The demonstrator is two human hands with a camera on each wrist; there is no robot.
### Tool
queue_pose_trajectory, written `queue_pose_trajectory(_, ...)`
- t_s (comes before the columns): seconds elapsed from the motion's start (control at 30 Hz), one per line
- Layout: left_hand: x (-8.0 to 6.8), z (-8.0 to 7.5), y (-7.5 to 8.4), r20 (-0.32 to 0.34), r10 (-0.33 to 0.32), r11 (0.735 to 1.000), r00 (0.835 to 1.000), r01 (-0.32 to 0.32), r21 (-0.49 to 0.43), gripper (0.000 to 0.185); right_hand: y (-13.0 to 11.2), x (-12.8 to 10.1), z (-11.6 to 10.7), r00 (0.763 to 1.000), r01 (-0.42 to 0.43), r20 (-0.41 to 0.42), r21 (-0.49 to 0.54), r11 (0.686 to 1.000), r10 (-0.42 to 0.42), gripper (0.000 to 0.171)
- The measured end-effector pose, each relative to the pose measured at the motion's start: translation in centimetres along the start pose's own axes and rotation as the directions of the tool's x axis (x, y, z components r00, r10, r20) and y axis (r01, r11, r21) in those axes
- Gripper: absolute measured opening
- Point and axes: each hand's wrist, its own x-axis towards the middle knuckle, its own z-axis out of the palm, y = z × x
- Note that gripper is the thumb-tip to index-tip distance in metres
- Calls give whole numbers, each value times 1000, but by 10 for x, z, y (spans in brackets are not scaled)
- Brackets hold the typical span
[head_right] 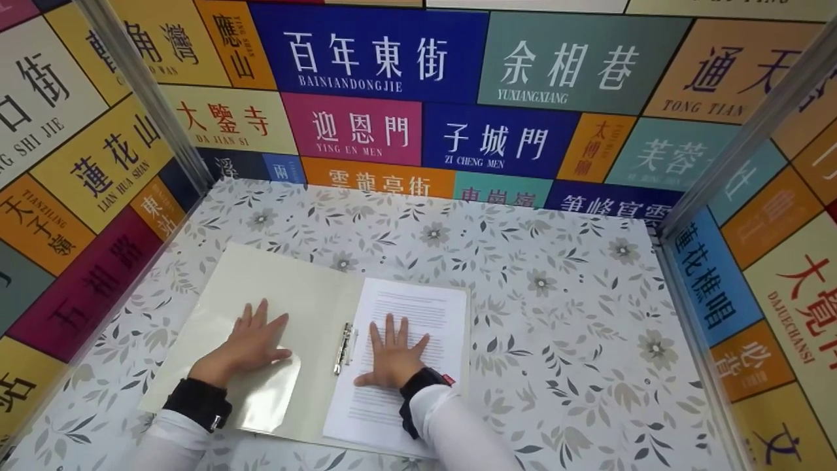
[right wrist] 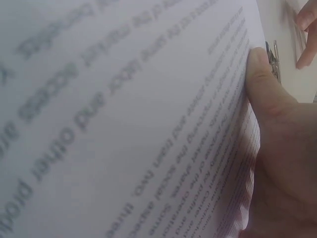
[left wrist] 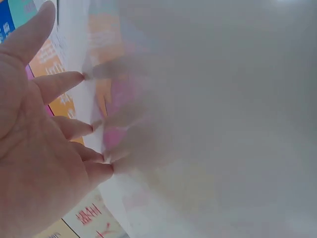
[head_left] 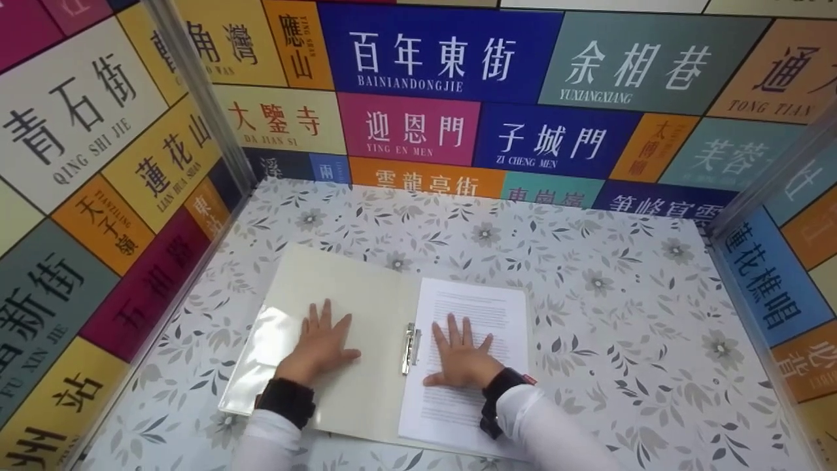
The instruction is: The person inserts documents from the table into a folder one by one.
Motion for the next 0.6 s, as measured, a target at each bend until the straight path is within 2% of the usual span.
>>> queue_pose_trajectory(0.17,-8,-10,-17,-24,-53,998,998,53,-33,80,-1,-1,0,1000,2,-1,3,1000,-2,114)
queue_pose_trajectory(0.43,-14,-20,-39,-33,-63,997,997,62,-48,77,0,-3,-2,1000,7,-10,6,1000,-7,113)
queue_pose_trajectory(0.6,-21,-28,-51,-51,-93,994,994,89,-68,77,1,-2,-2,1000,10,-3,11,1000,-10,114)
